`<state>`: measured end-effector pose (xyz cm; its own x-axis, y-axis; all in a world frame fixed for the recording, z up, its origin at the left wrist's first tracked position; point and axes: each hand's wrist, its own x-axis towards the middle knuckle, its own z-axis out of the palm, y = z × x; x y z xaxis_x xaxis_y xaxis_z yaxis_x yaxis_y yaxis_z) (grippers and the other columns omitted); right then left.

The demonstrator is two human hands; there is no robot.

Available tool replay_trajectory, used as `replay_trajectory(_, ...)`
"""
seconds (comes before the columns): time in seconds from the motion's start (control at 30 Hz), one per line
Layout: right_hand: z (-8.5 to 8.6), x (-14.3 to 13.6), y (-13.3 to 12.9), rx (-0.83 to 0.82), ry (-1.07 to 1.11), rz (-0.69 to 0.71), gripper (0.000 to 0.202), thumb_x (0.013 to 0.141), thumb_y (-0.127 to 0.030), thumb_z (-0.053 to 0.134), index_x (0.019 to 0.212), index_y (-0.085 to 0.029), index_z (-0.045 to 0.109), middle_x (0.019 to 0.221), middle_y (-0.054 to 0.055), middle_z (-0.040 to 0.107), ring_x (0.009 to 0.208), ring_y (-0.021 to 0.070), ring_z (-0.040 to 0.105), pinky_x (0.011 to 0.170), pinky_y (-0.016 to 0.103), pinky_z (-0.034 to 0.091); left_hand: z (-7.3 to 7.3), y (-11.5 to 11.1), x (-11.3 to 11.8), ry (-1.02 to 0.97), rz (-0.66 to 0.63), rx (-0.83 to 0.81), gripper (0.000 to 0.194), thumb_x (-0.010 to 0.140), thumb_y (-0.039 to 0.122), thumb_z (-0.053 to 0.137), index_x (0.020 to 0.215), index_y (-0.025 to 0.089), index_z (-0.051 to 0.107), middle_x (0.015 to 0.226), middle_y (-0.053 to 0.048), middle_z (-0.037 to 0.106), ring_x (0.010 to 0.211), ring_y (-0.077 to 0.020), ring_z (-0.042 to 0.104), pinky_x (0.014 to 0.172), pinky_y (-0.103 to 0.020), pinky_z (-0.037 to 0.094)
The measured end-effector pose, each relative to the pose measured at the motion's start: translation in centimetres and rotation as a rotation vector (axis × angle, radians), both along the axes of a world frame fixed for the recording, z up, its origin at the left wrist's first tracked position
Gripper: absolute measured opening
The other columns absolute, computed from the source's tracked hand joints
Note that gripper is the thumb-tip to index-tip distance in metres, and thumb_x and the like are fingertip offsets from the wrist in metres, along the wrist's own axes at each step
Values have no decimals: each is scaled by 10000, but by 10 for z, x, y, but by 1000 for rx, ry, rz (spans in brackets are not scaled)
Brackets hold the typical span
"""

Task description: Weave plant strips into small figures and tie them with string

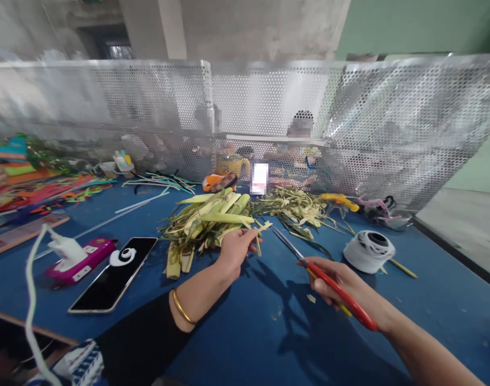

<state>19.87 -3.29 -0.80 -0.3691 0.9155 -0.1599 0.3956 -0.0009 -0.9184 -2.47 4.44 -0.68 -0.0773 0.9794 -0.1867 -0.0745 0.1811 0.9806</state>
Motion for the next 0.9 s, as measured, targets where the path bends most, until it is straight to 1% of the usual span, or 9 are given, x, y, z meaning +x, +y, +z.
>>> replay_trajectory(0.13,-1,-7,2,12,-49,13,647,732,-686,607,1085,-145,580,676,-34,428,532,78,320,442,210,297,-2,-3,2,5,-18,18,207,777,254,600,613,131,619,711,-59,701,442,-55,484,404,-190,271)
replay_trajectory(0.27,2,-12,0,18,-37,-9,586,756,-645,611,1070,-151,580,666,-48,399,528,76,305,448,213,286,-3,-10,6,-6,-73,10,217,784,281,609,627,132,613,729,-67,708,446,-55,492,413,-191,281)
replay_trajectory(0.4,7,-17,-3,16,-53,-38,496,756,-605,635,970,-159,610,652,-50,388,539,77,308,450,205,283,-3,-17,10,-29,-123,-11,205,773,291,619,640,135,614,747,-73,711,458,-59,502,420,-195,283)
replay_trajectory(0.53,7,-21,-4,11,-48,-60,508,741,-626,640,944,-161,628,646,-42,414,543,79,343,449,198,296,-4,-20,12,-23,-135,-16,180,763,266,609,640,136,621,755,-72,712,464,-64,513,427,-201,288)
replay_trajectory(0.67,2,-20,-2,-18,-19,-74,500,747,-638,630,917,-167,622,628,-45,407,504,71,342,419,201,276,-4,-20,13,-28,-151,-11,187,760,280,613,644,133,631,761,-77,717,469,-66,510,432,-205,292)
replay_trajectory(0.77,1,-19,-2,-27,-5,-80,500,752,-646,620,894,-167,615,617,-46,410,492,68,343,418,202,289,-4,-22,13,-35,-144,-20,184,758,289,624,655,137,628,772,-80,722,475,-66,510,435,-202,296)
replay_trajectory(0.9,1,-19,-3,-22,-6,-87,489,744,-625,643,900,-162,626,635,-36,445,492,65,359,415,198,292,-5,-21,12,-45,-151,-19,182,749,294,644,657,138,626,793,-87,727,478,-67,516,436,-203,299)
